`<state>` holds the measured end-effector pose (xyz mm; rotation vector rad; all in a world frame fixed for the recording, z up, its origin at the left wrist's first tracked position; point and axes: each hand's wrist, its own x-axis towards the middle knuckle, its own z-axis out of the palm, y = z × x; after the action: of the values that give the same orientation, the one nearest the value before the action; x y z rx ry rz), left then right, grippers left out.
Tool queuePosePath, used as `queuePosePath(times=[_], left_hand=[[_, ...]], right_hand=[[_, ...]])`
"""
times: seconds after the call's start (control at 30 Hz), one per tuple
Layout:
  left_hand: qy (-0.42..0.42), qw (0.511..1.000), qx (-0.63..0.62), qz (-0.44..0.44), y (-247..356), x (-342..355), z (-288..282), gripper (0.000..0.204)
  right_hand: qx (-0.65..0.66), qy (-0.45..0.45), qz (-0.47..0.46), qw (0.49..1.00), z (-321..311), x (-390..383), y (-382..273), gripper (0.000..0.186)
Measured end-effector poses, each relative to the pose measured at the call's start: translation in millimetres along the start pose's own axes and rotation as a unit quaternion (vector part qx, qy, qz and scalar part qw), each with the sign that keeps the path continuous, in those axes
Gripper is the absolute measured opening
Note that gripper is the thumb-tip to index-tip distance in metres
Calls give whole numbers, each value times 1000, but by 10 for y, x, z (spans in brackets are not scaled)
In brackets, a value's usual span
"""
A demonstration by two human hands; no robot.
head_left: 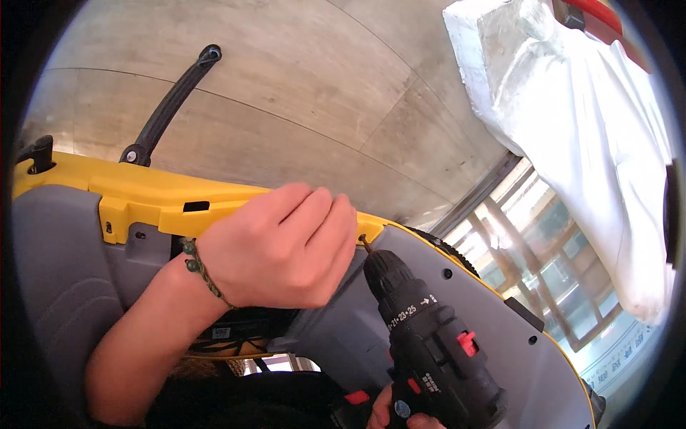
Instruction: Removing screws from a scooter body panel using a screwdriver and then an electric drill to access internal components.
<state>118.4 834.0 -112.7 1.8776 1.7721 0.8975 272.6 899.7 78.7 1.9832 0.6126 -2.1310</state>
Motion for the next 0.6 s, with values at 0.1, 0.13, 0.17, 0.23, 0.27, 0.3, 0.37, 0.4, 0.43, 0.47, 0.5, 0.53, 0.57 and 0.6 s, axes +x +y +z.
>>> queuePosePath(times=[0.1,0.13,0.17,0.23,0.27,0.3,0.37,0.4,0.43,0.47,0.5,0.53,0.57,0.6], left_hand=[[22,999,21,31,-10,-8,-1,22],[29,999,19,32,-9,-10,4,23],[36,999,16,32,-6,-11,7,23],[28,999,16,32,-7,-27,13,23],[22,999,16,33,-11,-34,18,23],[23,999,15,32,-8,-33,20,23],[27,999,23,35,-9,-34,22,23],[28,999,23,34,-11,-33,16,23],[24,999,23,37,-14,-33,5,24],[20,999,23,40,-16,-34,-1,24],[20,999,23,40,-11,-32,8,24],[23,999,21,37,-5,-31,16,24],[25,999,20,35,-1,-31,22,24],[25,999,20,35,0,-31,23,24]], right_hand=[[6,-1,3,1000,-10,-18,18,44],[8,0,3,1000,-10,-27,24,44],[8,2,3,1000,-8,-38,29,44],[16,-3,8,1000,-25,-24,43,44],[20,-6,11,1000,-33,-16,50,44],[21,-5,12,1000,-36,-26,57,45],[24,-5,15,1000,-42,-43,73,45],[26,-6,16,1000,-50,-55,79,45],[28,-6,18,999,-59,-67,86,45],[30,-6,20,999,-67,-79,92,45],[32,-7,20,999,-81,-92,102,45],[35,-7,21,999,-94,-105,113,45],[37,-8,22,999,-105,-118,124,46],[40,-9,23,999,-116,-130,136,46]])
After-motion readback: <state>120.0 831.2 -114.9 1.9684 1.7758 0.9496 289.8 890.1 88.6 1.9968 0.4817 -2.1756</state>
